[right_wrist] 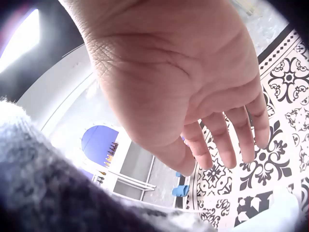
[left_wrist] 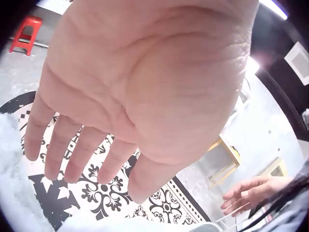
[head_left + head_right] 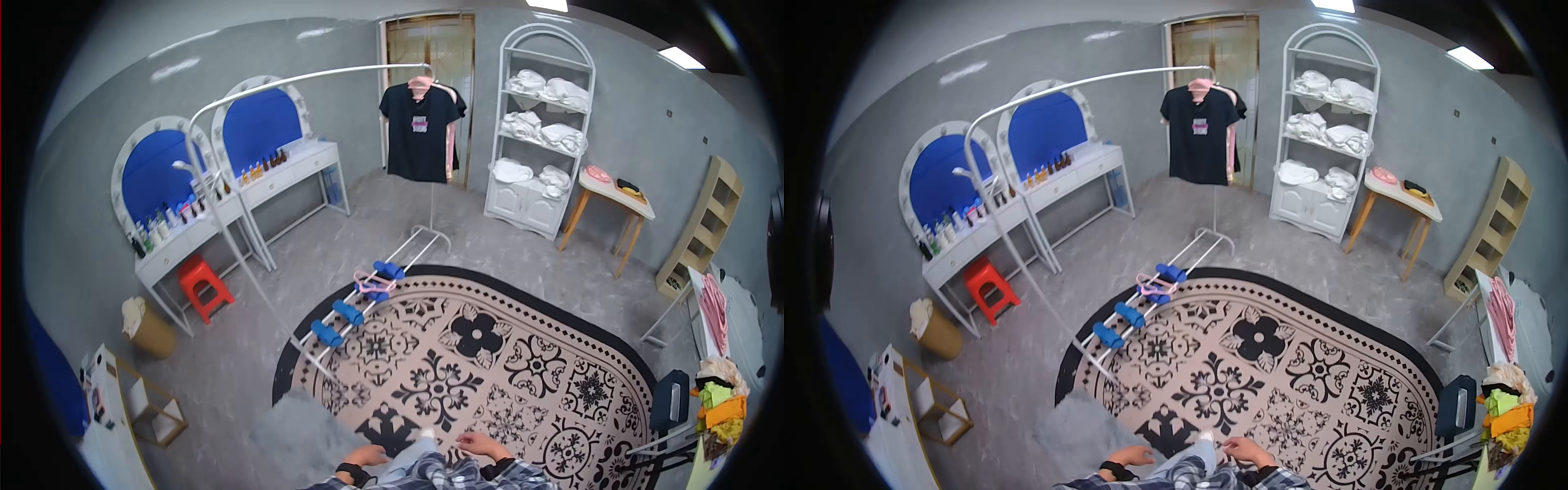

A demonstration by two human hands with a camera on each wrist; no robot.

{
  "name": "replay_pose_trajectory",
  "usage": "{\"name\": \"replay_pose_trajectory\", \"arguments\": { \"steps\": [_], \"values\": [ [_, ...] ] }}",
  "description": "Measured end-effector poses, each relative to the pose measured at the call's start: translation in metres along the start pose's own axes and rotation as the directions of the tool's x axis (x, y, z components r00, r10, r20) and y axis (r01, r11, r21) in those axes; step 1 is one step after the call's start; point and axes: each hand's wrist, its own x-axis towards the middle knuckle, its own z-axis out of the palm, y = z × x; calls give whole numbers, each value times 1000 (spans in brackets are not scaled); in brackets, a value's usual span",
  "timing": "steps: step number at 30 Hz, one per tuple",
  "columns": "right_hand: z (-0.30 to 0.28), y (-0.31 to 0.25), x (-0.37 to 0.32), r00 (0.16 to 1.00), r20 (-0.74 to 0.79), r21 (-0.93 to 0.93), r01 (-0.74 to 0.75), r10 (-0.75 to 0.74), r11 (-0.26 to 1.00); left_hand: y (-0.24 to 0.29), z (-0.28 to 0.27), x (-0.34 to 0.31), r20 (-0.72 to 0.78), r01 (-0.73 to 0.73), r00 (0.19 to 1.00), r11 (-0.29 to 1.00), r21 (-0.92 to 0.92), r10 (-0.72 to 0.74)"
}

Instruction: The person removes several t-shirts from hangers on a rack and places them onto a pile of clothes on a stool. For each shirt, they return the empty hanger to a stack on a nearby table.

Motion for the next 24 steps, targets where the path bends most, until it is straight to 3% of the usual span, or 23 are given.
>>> {"name": "replay_pose_trajectory", "arguments": {
  "steps": [1, 2, 3, 6, 9, 10, 13, 14, 15, 17, 18, 19, 21, 24],
  "values": [
    [-25, -21, 5, 1000, -4, -16, -22, 21, 1000, 5, -26, 18, 12, -5, 1000, 1000, 20, 5],
    [-46, -42, 9, 999, -45, -29, 16, -18, 999, 2, -45, 48, 43, -99, 995, 990, 97, 95],
    [-63, -61, 13, 996, -77, -47, 47, -51, 998, 8, -65, 66, -39, -168, 984, 980, 107, 173],
    [-104, -52, 71, 987, -139, -7, 81, -82, 997, 53, -141, 92, -320, -185, 929, 982, 26, 183],
    [-134, -56, 123, 990, -128, -75, 52, -62, 996, 81, -199, 108, -417, -277, 866, 959, 58, 275],
    [-143, -64, 138, 996, -83, -83, 21, -28, 996, 90, -213, 109, -397, -251, 897, 964, -91, 196],
    [-182, -90, 182, 995, 96, 0, 34, -34, 999, 88, -234, 139, -305, -212, 943, 947, -241, 133],
    [-191, -80, 206, 989, 27, -51, 147, -146, 988, 76, -231, 159, -327, -249, 926, 956, -153, 189],
    [-211, -100, 217, 991, 39, -69, 129, -126, 989, 64, -231, 178, -277, -240, 941, 960, -145, 194],
    [-248, -103, 257, 975, 44, -37, 217, -216, 975, 69, -256, 197, -177, -208, 969, 955, -210, 172],
    [-277, -117, 269, 977, 113, 31, 180, -182, 983, 83, -281, 199, -176, -264, 960, 910, -321, 217],
    [-311, -125, 287, 964, 164, -99, 226, -208, 969, 104, -315, 199, -182, -314, 948, 849, -425, 260],
    [-386, -165, 306, 975, 130, -152, 202, -183, 968, 160, -397, 201, -243, -486, 872, 812, -322, 426],
    [-499, -194, 360, 984, -7, -362, 161, -176, 918, 280, -530, 172, -289, -743, 664, 565, -360, 690]
  ]
}}
